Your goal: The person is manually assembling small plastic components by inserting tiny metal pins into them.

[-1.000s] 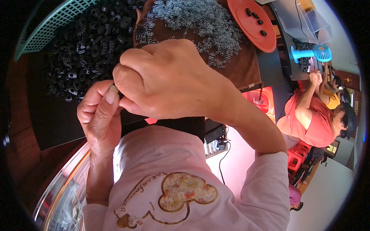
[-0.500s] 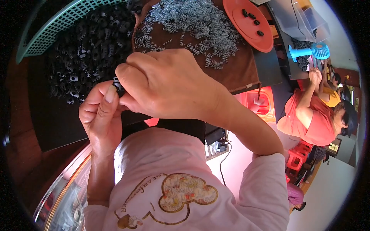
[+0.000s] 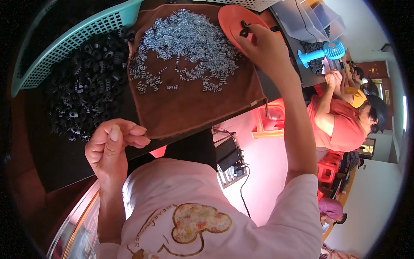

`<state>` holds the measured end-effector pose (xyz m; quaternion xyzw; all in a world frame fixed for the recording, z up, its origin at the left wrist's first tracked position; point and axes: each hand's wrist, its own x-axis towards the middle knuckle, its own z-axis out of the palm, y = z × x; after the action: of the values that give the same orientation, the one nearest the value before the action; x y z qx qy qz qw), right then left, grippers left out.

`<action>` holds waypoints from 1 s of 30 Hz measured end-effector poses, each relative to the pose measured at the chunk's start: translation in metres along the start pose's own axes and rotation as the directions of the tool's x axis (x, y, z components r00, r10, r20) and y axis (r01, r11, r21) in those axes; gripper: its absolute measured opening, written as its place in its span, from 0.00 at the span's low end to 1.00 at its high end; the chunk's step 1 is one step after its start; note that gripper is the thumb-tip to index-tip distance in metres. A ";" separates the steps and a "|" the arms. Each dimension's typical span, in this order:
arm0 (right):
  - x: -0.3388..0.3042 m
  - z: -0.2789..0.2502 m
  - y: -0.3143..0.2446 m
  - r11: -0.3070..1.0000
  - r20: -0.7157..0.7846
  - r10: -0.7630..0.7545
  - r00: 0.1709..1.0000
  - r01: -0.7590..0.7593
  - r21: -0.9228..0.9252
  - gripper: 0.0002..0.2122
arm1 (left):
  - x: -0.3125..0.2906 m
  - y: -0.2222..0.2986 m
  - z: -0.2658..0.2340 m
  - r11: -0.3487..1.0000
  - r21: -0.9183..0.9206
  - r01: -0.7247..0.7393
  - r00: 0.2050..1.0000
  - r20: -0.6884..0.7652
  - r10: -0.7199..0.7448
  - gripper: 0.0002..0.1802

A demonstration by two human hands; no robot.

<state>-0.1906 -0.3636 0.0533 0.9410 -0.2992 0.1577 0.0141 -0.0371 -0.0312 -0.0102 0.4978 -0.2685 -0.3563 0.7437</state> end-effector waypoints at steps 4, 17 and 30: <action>0.011 0.012 0.045 0.984 0.080 0.059 0.995 -0.071 0.163 0.14 | 0.001 0.000 0.000 1.000 -0.002 0.002 1.000 0.008 -0.002 0.14; -0.004 0.036 -0.146 0.678 -0.097 -0.534 0.840 0.495 0.543 0.06 | 0.001 -0.002 -0.002 1.000 0.030 -0.003 1.000 0.018 0.003 0.13; 0.017 0.055 -0.184 0.733 -0.016 -0.625 0.780 0.594 0.330 0.08 | 0.000 0.001 -0.004 1.000 0.022 0.007 0.999 0.039 -0.008 0.11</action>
<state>-0.0577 -0.2288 0.0186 0.9828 0.0551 0.1447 -0.1008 -0.0340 -0.0284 -0.0113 0.4996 -0.2850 -0.3658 0.7317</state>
